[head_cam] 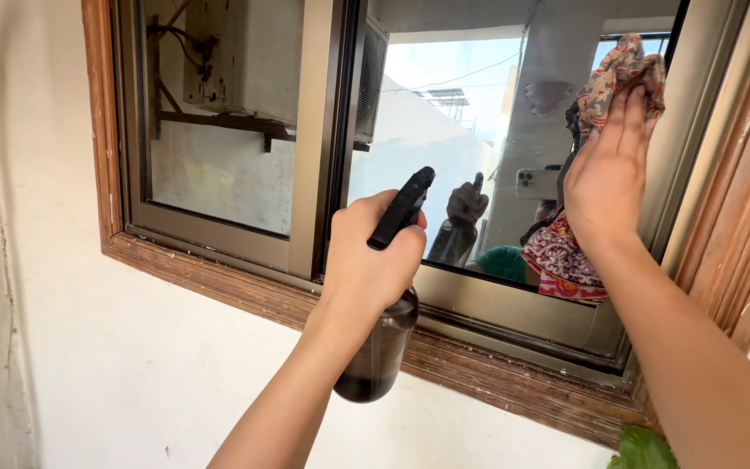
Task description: The person sprays a window with a spray bottle and wipes the glass with a patterned cloth. They repeatedly spray and wipe the same window pane, moving the cloth across the surface to clean it.
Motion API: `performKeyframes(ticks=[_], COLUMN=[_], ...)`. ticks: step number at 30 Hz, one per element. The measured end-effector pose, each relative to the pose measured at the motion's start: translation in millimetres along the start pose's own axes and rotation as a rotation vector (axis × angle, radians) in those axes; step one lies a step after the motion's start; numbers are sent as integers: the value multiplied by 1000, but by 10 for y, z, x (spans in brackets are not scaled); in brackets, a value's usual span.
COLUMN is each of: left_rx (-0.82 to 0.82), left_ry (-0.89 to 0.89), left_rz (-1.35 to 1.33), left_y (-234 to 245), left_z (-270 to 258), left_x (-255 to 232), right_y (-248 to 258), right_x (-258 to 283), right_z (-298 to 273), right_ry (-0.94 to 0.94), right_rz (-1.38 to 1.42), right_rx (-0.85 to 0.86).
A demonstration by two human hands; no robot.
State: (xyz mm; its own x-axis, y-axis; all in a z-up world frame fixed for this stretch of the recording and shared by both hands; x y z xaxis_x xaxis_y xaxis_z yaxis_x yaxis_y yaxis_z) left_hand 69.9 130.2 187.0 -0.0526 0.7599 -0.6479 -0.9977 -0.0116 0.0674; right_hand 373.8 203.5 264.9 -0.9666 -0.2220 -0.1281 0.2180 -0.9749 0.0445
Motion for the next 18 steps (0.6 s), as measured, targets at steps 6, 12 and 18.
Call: performKeyframes(ticks=[6,12,18], left_rx=[-77,-205,-306], left_ry=[-4,-130,-244], left_rz=[-193,-45,34], left_y=[154,326,497], left_z=[193,448,537], left_x=[136,275,569], right_y=[-112,-161,-151], right_x=[124,237,247], right_z=[38,86,78], right_ry=[59,73,104], right_rz=[-139,-215,-239], right_rx=[-49,-71,-72])
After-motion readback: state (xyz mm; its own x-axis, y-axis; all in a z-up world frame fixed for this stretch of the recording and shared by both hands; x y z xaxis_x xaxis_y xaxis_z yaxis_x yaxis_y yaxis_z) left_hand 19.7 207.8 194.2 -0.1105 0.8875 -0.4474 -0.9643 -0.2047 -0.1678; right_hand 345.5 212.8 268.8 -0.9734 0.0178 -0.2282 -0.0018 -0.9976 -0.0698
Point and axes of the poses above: each hand's wrist, its own z-axis towards the middle knuckle, its own y-axis out of the back of the hand, x = y × z, the point moved 9 cm from there along z, towards the middle knuckle, and after that the axes turned 5 degrees about x, right-handed, at the moved point
